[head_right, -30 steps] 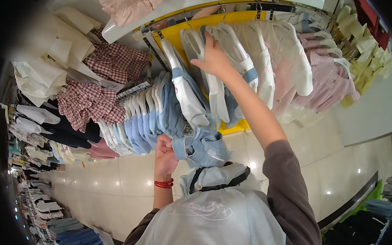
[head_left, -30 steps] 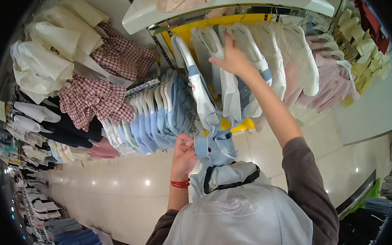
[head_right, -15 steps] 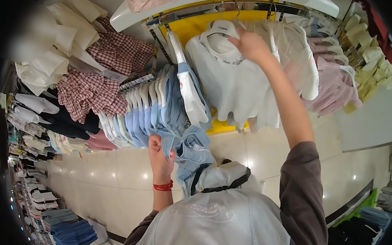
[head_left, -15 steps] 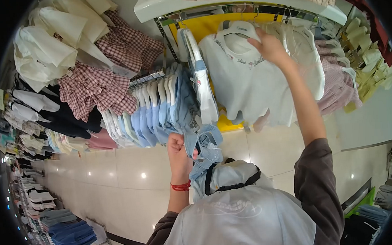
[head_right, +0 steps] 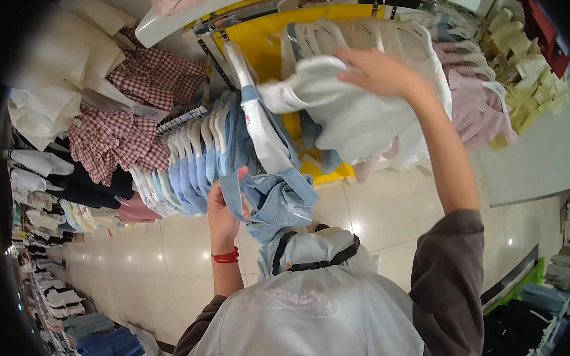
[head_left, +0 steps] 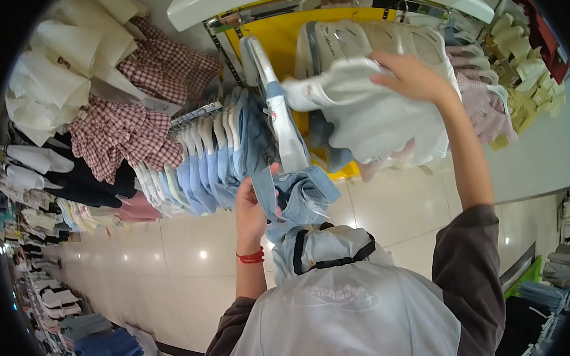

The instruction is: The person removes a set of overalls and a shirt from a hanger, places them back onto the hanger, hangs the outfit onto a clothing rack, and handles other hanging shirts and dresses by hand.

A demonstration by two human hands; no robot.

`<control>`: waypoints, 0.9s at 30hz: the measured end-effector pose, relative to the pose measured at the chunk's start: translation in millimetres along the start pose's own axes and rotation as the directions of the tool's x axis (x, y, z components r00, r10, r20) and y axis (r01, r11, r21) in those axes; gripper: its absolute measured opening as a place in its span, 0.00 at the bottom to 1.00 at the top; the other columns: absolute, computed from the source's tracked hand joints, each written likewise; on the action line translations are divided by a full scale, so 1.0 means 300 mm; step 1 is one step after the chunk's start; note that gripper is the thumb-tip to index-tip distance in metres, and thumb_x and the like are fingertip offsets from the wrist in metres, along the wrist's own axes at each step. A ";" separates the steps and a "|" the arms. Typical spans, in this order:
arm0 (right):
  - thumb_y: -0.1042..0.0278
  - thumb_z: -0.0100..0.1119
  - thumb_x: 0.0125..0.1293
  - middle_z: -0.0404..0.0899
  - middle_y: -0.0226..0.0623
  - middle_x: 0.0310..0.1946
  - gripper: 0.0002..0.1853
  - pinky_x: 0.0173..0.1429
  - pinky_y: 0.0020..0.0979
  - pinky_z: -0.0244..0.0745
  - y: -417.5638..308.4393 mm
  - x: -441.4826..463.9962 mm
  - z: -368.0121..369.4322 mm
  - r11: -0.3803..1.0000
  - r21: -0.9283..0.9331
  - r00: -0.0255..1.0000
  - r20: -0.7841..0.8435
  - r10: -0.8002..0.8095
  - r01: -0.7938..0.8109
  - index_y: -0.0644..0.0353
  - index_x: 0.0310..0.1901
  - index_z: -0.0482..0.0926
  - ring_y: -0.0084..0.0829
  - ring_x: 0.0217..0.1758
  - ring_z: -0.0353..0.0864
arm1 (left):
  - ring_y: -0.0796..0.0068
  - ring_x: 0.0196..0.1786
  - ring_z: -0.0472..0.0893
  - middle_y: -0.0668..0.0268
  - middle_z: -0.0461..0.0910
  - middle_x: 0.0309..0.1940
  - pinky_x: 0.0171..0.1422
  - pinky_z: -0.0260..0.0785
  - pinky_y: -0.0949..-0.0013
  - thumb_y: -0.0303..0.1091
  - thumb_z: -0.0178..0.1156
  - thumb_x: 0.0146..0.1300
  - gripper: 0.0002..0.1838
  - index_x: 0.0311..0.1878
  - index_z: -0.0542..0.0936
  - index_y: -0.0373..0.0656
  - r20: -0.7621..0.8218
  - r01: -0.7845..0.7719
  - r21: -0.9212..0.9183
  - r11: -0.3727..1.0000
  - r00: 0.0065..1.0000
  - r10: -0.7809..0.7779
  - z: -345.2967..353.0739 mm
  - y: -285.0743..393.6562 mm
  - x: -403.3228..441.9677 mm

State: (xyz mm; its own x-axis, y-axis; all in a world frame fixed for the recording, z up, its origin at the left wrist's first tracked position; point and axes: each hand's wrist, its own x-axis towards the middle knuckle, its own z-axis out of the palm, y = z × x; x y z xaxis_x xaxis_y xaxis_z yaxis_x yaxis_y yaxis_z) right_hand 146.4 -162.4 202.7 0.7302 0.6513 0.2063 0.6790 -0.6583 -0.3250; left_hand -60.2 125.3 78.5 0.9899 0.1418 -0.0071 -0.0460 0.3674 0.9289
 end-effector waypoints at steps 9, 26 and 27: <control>0.58 0.64 0.47 0.75 0.42 0.24 0.16 0.31 0.33 0.67 -0.164 -0.408 -0.274 0.991 -0.057 0.992 0.045 0.121 -0.118 0.63 0.31 0.76 0.43 0.26 0.73 | 0.73 0.53 0.71 0.63 0.67 0.59 0.58 0.62 0.70 0.28 0.69 0.39 0.37 0.57 0.68 0.38 0.203 -0.209 0.541 0.815 0.973 0.115 -0.036 0.042 0.062; 0.50 0.55 0.53 0.72 0.26 0.21 0.14 0.23 0.30 0.67 -0.297 -0.355 0.261 0.991 0.036 0.970 -0.213 -0.115 0.125 0.52 0.32 0.75 0.31 0.23 0.75 | 0.64 0.37 0.78 0.60 0.76 0.35 0.41 0.68 0.69 0.36 0.71 0.41 0.27 0.44 0.72 0.38 0.450 -0.408 0.634 0.657 0.885 0.116 0.337 0.069 0.038; 0.52 0.56 0.53 0.72 0.27 0.21 0.13 0.24 0.30 0.67 -0.292 -0.354 0.261 0.987 0.056 0.967 -0.219 -0.132 0.148 0.52 0.32 0.75 0.32 0.23 0.75 | 0.62 0.35 0.78 0.59 0.77 0.32 0.39 0.68 0.68 0.37 0.71 0.42 0.25 0.43 0.73 0.37 0.462 -0.432 0.707 0.560 0.882 0.096 0.348 0.086 0.040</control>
State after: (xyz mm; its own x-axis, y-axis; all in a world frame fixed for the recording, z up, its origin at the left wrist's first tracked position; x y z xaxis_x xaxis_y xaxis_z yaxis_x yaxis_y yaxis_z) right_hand 3.5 -144.3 137.1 0.6326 0.6339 0.4450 0.7743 -0.5322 -0.3424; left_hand -35.4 40.6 141.1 0.9304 -0.2643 0.2541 -0.3579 -0.5053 0.7852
